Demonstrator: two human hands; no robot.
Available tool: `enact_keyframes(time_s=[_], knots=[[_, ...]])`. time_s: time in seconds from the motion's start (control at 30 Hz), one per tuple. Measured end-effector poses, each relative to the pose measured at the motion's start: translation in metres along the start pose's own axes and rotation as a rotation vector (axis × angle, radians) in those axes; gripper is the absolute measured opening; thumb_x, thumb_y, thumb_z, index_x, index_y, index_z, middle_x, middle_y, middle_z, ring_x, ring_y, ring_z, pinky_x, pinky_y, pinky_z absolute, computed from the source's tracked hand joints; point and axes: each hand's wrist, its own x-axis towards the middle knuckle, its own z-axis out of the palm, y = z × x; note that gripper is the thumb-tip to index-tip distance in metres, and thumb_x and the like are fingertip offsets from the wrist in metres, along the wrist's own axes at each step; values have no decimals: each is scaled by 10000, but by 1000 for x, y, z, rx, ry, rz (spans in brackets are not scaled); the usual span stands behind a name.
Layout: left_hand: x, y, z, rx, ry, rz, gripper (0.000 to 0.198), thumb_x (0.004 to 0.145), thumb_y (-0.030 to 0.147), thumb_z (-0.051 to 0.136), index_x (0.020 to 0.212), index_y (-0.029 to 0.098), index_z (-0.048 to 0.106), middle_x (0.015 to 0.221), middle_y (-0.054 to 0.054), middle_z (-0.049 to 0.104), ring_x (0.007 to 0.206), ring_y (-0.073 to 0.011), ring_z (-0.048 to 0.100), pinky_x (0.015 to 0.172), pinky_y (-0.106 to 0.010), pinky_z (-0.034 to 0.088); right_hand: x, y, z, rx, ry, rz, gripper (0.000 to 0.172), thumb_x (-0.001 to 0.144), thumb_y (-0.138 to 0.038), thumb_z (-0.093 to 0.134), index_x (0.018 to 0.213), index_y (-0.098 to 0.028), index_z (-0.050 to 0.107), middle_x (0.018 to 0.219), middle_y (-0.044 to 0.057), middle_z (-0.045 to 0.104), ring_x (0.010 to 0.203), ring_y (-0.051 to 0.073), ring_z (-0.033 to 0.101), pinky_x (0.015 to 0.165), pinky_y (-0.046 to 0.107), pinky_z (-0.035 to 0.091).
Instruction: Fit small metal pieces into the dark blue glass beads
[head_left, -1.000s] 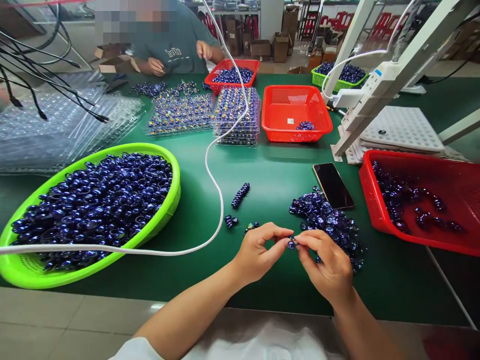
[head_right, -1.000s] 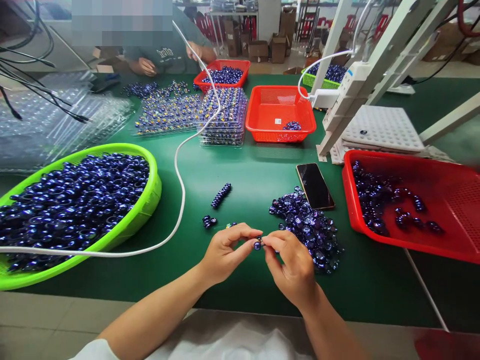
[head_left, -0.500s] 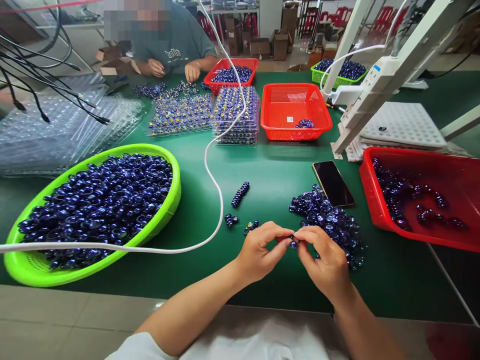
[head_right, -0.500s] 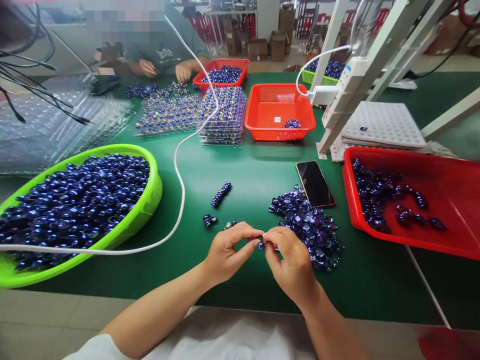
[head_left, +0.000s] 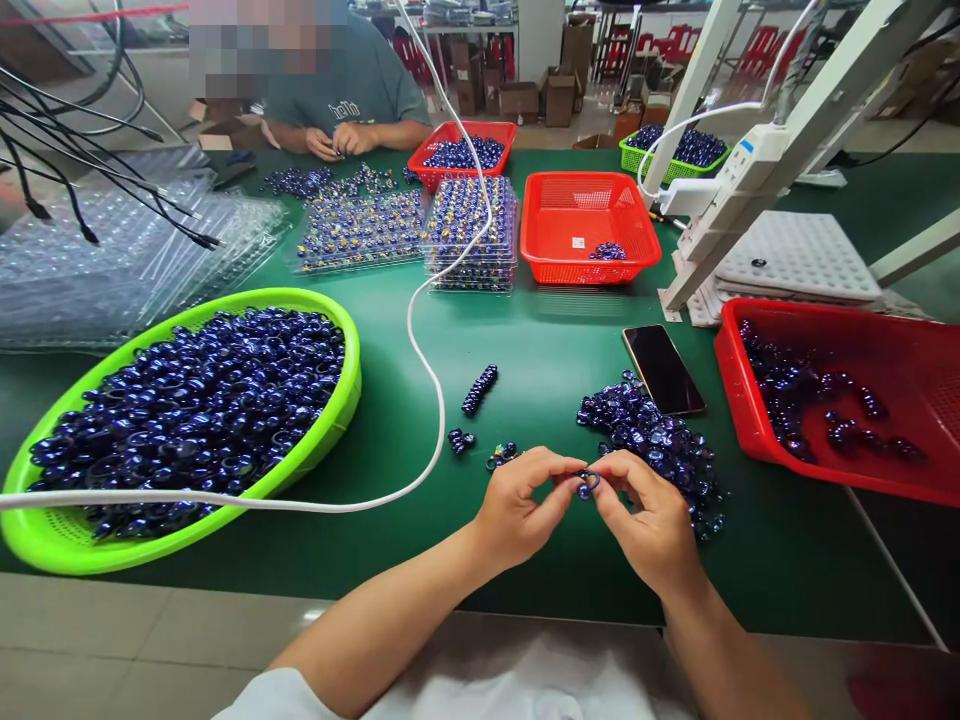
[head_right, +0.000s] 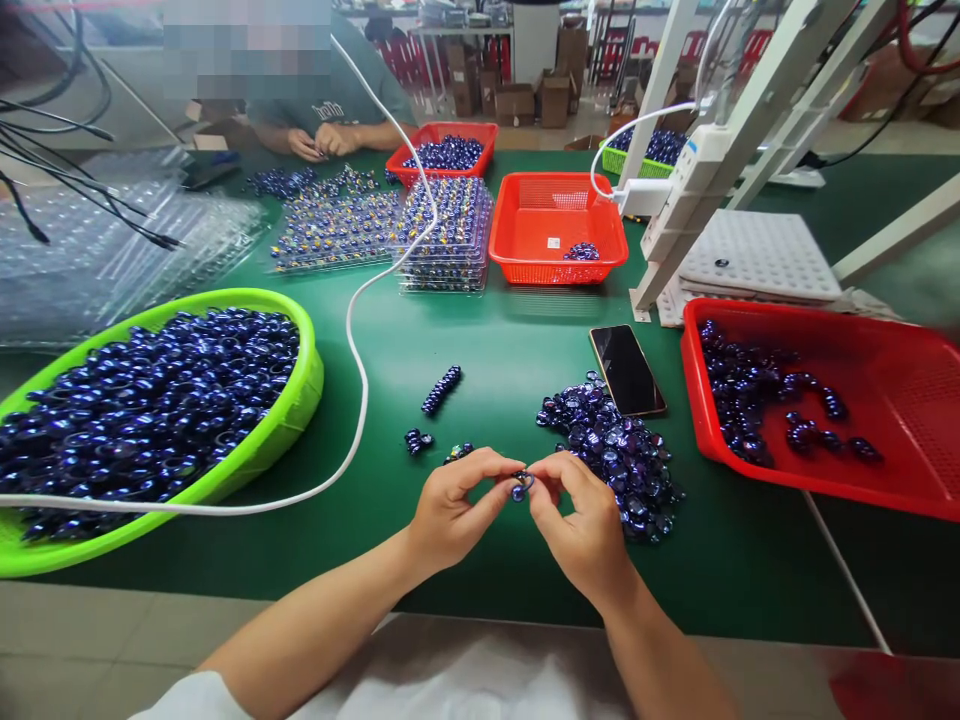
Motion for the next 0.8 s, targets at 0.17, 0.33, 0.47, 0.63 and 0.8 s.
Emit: enact_keyframes(time_s=[0.17, 0.33, 0.47, 0.63, 0.8], knots=[[0, 2, 2, 25, -11, -5, 157, 895, 203, 597, 977, 159, 724, 825, -96, 729, 750, -181, 641, 741, -302, 491, 1, -2, 6, 1, 15, 58, 68, 909, -216, 568, 876, -213, 628, 801, 18, 639, 703, 144, 613, 632, 258, 516], [0, 0, 4, 25, -2, -67, 149, 878, 226, 614, 939, 171, 739, 814, -85, 727, 749, -184, 652, 744, -299, 501, 5, -2, 1, -38, -18, 67, 93, 911, -236, 570, 876, -209, 651, 797, 16, 658, 693, 146, 622, 629, 257, 518], [0, -5, 4, -33, -2, -200, 161, 857, 272, 646, 934, 166, 740, 856, -89, 741, 780, -196, 675, 770, -304, 525, 6, 1, -22, -130, -154, 24, 137, 947, -242, 544, 930, -231, 679, 848, 21, 679, 758, 162, 639, 688, 274, 519], [5, -12, 3, -161, 53, -349, 171, 834, 282, 667, 943, 162, 722, 877, -70, 746, 774, -182, 679, 755, -280, 535, -5, 16, -32, -438, -248, -140, 142, 944, -184, 540, 994, -230, 664, 906, 50, 664, 855, 207, 621, 750, 341, 516], [9, -15, 2, -238, 49, -410, 181, 837, 294, 658, 946, 159, 709, 864, -63, 732, 750, -163, 659, 710, -263, 537, -10, 31, -16, -759, -285, -254, 163, 940, -153, 513, 885, -202, 659, 815, 65, 628, 785, 219, 582, 677, 355, 491]])
